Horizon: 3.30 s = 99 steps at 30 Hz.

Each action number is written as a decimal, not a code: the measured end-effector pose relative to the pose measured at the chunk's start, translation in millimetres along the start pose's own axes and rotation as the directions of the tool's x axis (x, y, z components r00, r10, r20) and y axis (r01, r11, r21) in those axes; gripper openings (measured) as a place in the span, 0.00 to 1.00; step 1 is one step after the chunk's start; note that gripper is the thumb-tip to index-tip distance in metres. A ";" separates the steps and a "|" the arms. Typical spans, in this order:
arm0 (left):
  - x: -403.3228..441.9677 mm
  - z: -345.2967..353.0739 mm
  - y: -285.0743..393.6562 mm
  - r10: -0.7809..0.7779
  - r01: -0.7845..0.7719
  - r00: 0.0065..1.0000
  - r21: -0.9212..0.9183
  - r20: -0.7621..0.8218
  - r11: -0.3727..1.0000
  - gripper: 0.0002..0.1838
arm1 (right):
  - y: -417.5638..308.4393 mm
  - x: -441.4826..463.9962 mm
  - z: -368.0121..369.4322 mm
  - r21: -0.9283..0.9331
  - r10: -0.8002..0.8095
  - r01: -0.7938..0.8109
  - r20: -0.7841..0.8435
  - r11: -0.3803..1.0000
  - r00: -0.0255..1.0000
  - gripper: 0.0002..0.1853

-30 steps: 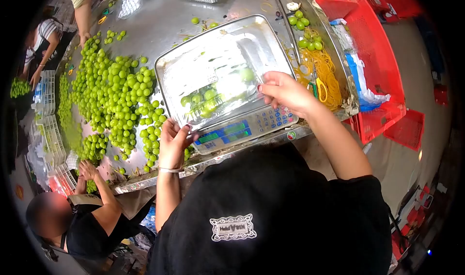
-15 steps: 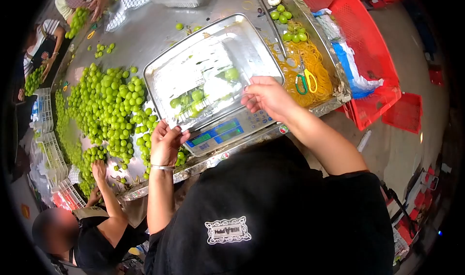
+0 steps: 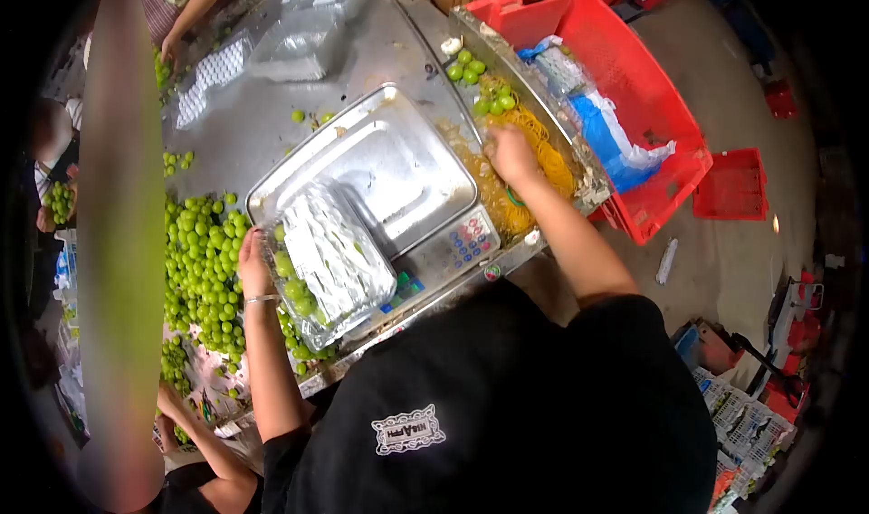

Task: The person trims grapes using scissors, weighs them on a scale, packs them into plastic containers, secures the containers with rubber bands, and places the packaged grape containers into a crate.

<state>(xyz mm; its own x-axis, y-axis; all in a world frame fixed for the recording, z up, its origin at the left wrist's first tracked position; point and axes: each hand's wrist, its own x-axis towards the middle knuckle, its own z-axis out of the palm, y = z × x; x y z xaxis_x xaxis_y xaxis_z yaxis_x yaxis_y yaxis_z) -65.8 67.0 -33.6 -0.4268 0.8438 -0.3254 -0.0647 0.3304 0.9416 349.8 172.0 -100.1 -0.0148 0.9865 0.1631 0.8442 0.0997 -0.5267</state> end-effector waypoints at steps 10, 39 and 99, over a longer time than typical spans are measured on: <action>-35.8 77.1 31.5 0.279 -0.298 0.953 0.202 0.118 0.933 0.14 | -2.0 20.0 -45.9 -0.062 0.078 -0.076 0.038 0.995 0.996 0.03; -116.1 107.4 103.2 0.554 -0.772 0.633 0.489 0.540 0.406 0.35 | -158.5 -37.9 -83.3 0.733 -0.070 -0.678 0.675 -0.050 0.734 0.40; 89.5 173.8 106.3 0.361 -0.583 0.799 0.769 0.481 0.264 0.13 | 384.4 124.5 -6.2 -0.523 0.754 -0.597 0.147 0.608 0.640 0.34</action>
<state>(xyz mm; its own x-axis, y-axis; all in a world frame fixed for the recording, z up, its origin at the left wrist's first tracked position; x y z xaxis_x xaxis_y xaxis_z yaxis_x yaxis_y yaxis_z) 45.9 251.1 22.3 0.0700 0.9968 0.0384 0.9251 -0.0793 0.3713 675.8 332.4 -277.1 0.5486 0.7253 -0.4159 0.8025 -0.5963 0.0185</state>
